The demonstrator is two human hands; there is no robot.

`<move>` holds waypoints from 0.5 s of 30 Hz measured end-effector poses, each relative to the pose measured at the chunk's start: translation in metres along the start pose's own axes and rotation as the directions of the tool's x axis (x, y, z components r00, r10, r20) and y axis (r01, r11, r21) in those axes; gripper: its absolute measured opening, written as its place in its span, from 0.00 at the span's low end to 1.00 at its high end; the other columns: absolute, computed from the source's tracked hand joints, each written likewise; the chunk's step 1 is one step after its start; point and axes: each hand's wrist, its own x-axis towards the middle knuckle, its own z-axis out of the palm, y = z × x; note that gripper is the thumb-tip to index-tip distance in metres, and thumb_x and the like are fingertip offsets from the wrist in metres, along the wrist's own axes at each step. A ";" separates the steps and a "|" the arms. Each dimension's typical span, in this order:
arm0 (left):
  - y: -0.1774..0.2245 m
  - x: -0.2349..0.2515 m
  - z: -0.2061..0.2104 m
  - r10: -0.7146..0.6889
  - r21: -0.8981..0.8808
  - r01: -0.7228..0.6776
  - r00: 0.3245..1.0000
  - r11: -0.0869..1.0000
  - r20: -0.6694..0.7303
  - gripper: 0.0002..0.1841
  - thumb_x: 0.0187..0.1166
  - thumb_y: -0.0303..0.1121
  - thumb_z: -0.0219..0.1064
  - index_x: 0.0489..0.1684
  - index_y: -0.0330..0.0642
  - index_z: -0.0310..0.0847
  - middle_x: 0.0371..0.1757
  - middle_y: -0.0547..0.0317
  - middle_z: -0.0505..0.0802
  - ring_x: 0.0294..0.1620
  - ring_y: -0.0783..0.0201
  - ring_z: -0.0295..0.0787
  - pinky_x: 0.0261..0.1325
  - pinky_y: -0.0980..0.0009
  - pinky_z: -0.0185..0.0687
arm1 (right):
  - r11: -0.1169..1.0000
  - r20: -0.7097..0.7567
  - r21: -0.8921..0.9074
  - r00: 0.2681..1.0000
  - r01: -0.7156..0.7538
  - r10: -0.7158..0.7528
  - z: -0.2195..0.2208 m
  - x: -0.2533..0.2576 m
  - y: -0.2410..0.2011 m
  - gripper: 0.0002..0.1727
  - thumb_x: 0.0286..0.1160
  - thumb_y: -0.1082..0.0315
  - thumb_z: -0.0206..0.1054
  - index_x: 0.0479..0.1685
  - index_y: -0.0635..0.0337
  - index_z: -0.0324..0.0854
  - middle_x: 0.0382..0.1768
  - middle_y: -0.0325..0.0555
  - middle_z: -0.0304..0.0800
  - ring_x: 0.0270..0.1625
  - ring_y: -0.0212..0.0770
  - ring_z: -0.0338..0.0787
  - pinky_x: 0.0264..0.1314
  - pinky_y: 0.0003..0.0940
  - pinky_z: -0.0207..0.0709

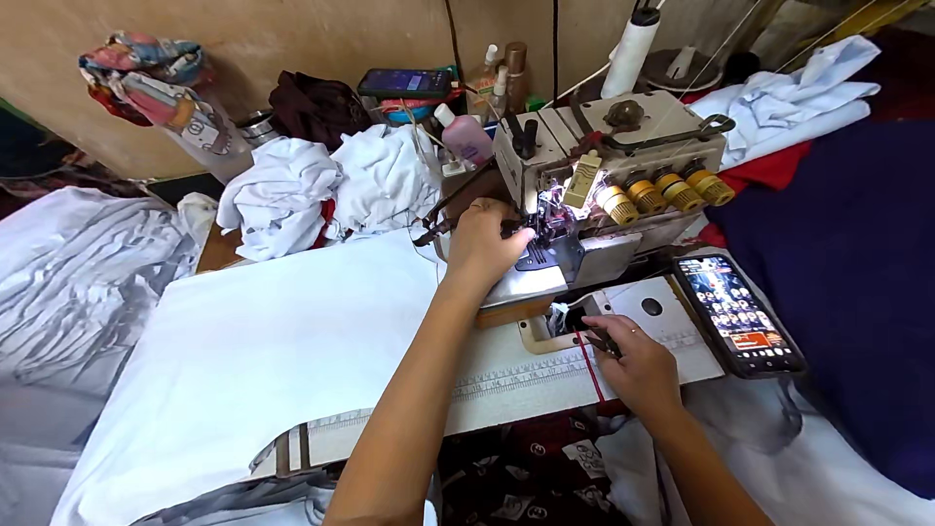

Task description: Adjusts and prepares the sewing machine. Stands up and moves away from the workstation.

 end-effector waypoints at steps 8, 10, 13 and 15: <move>-0.002 -0.011 -0.006 0.054 -0.169 -0.042 0.996 0.985 0.066 0.10 0.85 0.34 0.65 0.40 0.36 0.85 0.37 0.50 0.87 0.38 0.57 0.83 0.45 0.57 0.78 | 1.000 0.014 -0.011 1.000 -0.011 0.011 -0.001 0.000 -0.001 0.20 0.59 0.77 0.65 0.53 0.58 0.92 0.50 0.51 0.95 0.36 0.48 0.94 0.30 0.49 0.84; -0.003 -0.015 -0.011 0.039 -0.286 -0.009 0.994 0.958 0.099 0.08 0.87 0.35 0.63 0.43 0.38 0.80 0.32 0.55 0.85 0.30 0.65 0.79 0.35 0.66 0.75 | 1.000 0.024 -0.010 1.000 -0.017 0.017 -0.002 0.000 -0.001 0.21 0.59 0.78 0.65 0.53 0.58 0.92 0.51 0.51 0.95 0.36 0.48 0.94 0.30 0.49 0.84; -0.005 -0.016 -0.011 0.022 -0.361 0.012 0.996 0.933 0.089 0.07 0.89 0.33 0.59 0.44 0.39 0.77 0.30 0.58 0.86 0.27 0.69 0.77 0.32 0.71 0.72 | 1.000 0.027 0.004 1.000 -0.013 0.013 -0.002 0.000 0.000 0.19 0.62 0.77 0.65 0.53 0.58 0.92 0.51 0.51 0.95 0.37 0.49 0.95 0.32 0.50 0.85; -0.004 -0.016 -0.007 0.000 -0.335 0.009 1.000 0.942 0.027 0.07 0.90 0.31 0.55 0.49 0.38 0.75 0.35 0.56 0.89 0.30 0.66 0.80 0.36 0.68 0.75 | 1.000 0.021 0.006 1.000 -0.008 0.008 -0.002 0.000 0.000 0.19 0.62 0.76 0.65 0.53 0.58 0.92 0.51 0.51 0.95 0.37 0.49 0.95 0.31 0.50 0.85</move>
